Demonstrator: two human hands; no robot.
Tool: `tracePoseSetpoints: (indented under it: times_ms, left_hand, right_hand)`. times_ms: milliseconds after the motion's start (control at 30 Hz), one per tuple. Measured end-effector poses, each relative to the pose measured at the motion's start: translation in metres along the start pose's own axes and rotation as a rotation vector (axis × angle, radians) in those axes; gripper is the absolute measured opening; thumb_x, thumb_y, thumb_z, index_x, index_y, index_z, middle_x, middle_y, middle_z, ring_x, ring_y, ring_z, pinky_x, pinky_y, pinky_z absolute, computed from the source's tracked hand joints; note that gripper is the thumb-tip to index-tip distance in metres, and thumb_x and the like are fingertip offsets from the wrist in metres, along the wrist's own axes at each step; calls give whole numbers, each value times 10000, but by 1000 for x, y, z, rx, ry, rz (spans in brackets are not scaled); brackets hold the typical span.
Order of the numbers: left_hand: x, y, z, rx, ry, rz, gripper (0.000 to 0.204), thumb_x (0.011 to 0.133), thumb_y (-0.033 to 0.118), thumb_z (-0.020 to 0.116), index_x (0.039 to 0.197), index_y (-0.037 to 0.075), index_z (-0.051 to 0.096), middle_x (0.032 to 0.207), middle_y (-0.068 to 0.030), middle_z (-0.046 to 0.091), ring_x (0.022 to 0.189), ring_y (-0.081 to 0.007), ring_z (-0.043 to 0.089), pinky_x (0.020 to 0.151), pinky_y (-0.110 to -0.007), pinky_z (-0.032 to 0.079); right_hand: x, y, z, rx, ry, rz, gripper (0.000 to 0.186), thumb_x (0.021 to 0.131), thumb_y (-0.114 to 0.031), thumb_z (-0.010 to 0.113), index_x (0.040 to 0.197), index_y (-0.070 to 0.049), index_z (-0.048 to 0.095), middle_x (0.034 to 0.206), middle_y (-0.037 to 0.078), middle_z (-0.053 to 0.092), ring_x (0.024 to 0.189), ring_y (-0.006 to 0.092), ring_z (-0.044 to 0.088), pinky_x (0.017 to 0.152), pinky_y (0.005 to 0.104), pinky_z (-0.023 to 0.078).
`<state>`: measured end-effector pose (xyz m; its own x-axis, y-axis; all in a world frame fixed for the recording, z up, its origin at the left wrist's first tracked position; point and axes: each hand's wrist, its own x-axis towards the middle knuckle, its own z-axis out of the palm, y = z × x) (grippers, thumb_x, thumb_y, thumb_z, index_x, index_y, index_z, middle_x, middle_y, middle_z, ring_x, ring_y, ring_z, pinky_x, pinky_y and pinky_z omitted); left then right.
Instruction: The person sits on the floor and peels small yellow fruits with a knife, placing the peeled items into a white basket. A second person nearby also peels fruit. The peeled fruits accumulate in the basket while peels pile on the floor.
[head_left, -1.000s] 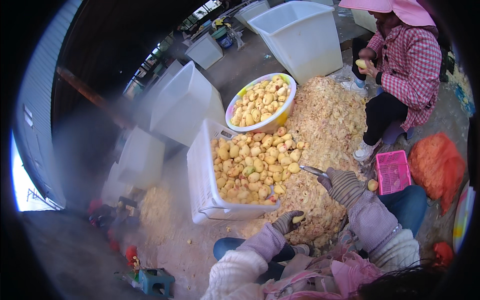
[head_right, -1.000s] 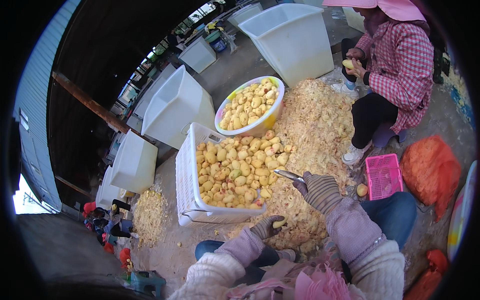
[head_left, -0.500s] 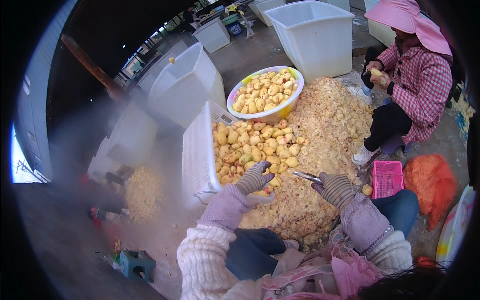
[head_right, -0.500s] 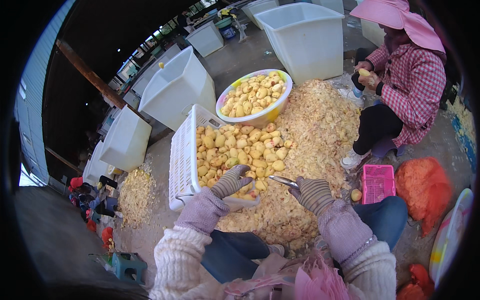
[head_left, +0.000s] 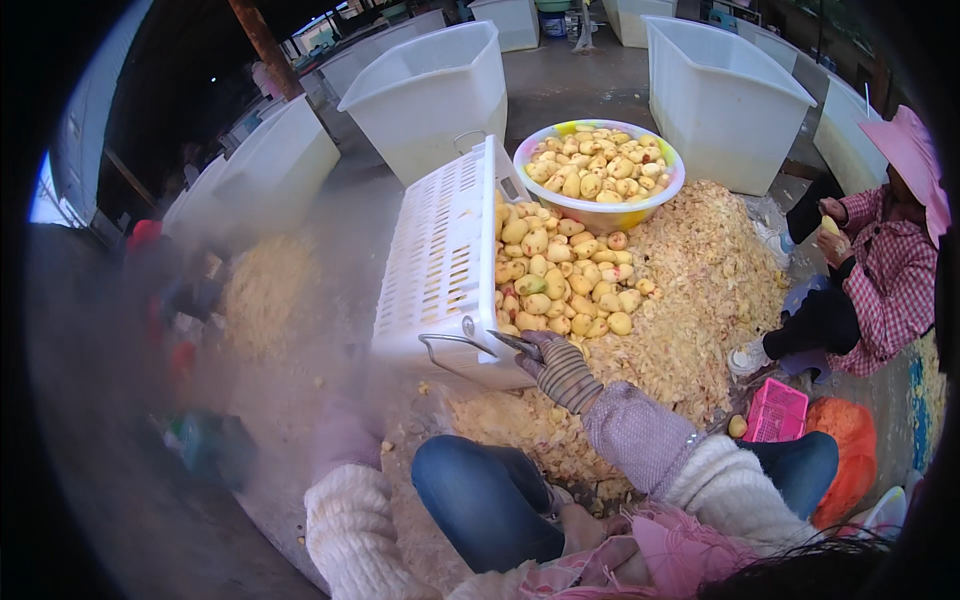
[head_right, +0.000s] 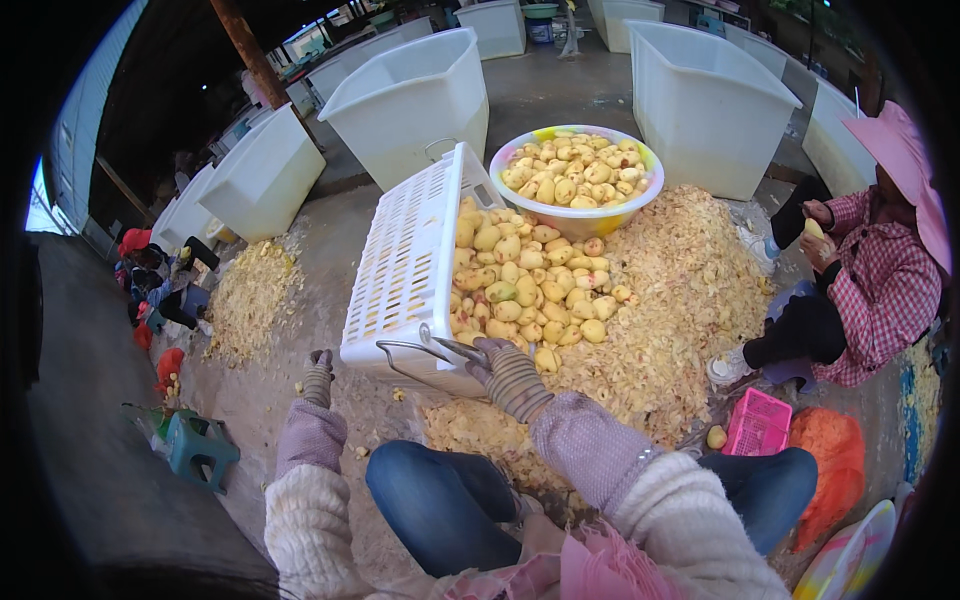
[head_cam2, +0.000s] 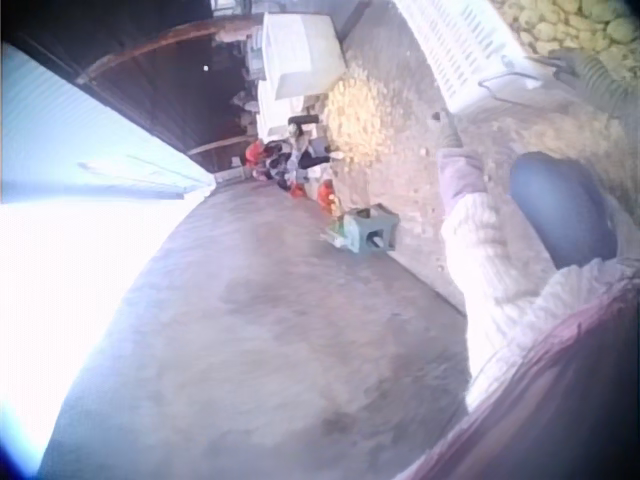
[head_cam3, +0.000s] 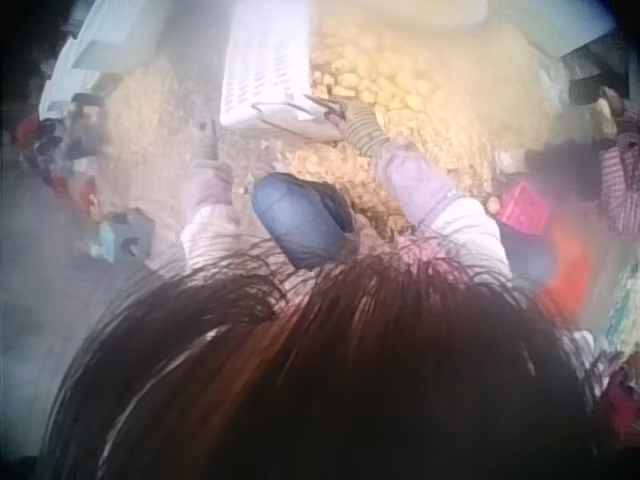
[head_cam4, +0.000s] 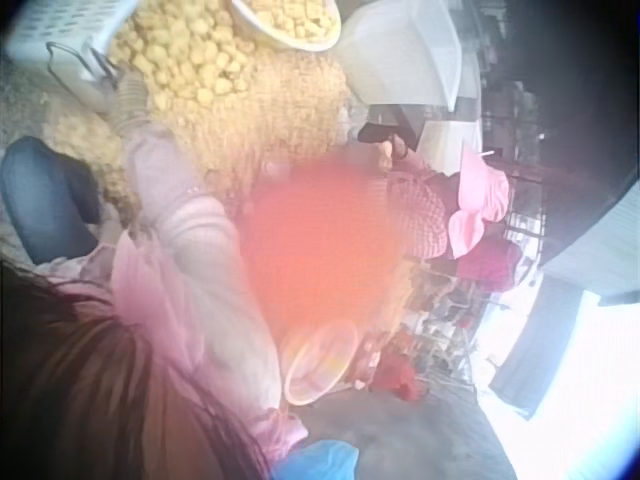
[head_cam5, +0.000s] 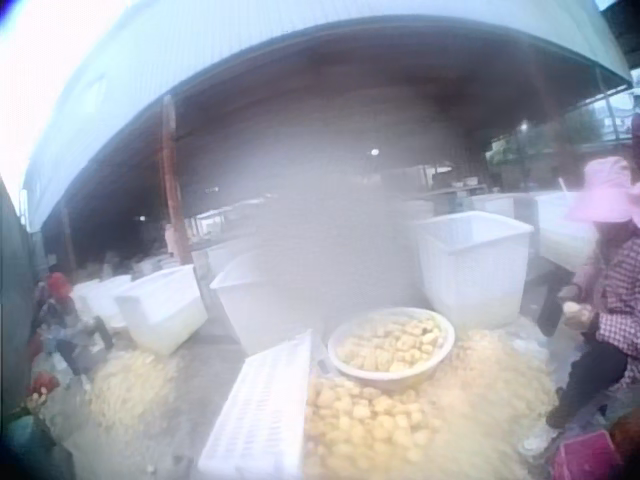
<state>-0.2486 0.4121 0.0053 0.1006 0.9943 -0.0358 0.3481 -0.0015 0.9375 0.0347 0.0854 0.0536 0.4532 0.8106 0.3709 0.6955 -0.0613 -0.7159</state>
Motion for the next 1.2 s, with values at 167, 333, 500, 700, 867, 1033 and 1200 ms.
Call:
tracePoseSetpoints:
  times_ms: [167, 333, 500, 700, 867, 1033, 1200]
  left_hand:
    - [28, -65, 11, -6, -20, -259, 310, 908, 283, 618, 1089, 32, 641, 958, -84, 668, 850, -170, 618, 742, -301, 505]
    - [41, -74, 30, 4, 7, -310, 328, 904, 313, 618, 1077, 36, 650, 944, -84, 671, 838, -169, 620, 735, -299, 503]
    - [55, -55, 34, 36, 18, -323, 347, 900, 343, 619, 1066, 40, 659, 930, -83, 673, 826, -169, 621, 728, -296, 501]
    - [90, -56, 37, 37, 19, -335, 372, 896, 380, 619, 1051, 45, 669, 914, -81, 676, 812, -168, 622, 720, -293, 498]
    - [101, -76, 57, 73, 0, -307, 394, 892, 410, 620, 1040, 49, 678, 900, -81, 679, 800, -167, 623, 713, -291, 496]
    - [47, -20, 72, 379, -10, -37, 474, 891, 473, 574, 940, 24, 720, 831, -155, 704, 816, -335, 652, 770, -408, 484]
    - [-12, 103, 88, 600, 38, 522, 398, 887, 278, 614, 1172, 1, 589, 1101, -195, 638, 933, -370, 631, 843, -420, 490]
  right_hand:
    - [43, -8, 67, 618, -124, 365, 372, 874, -137, 651, 1171, 66, 553, 1007, 179, 684, 907, 225, 663, 808, 304, 508]
    - [55, 4, 79, 760, -156, 413, 396, 838, -215, 693, 1104, 59, 590, 906, 185, 688, 810, 240, 673, 756, 328, 519]
    - [54, 17, 61, 498, -239, 351, 425, 826, -324, 692, 1028, 37, 595, 803, 202, 667, 725, 319, 656, 684, 388, 512]
    - [63, 43, 45, 588, -280, 269, 322, 844, -263, 667, 985, 16, 587, 841, 205, 672, 763, 320, 672, 643, 373, 524]
    - [57, 43, 62, 546, -173, 160, 309, 841, -202, 693, 1038, 21, 608, 850, 145, 697, 736, 241, 688, 637, 329, 533]
    - [71, 33, 26, 273, -458, 206, 261, 807, -136, 754, 977, 29, 644, 775, 102, 686, 679, 102, 638, 641, 244, 516]
    - [151, 50, -18, -83, -107, -153, 264, 760, -254, 730, 939, -73, 660, 810, 85, 670, 764, 248, 656, 709, 364, 513]
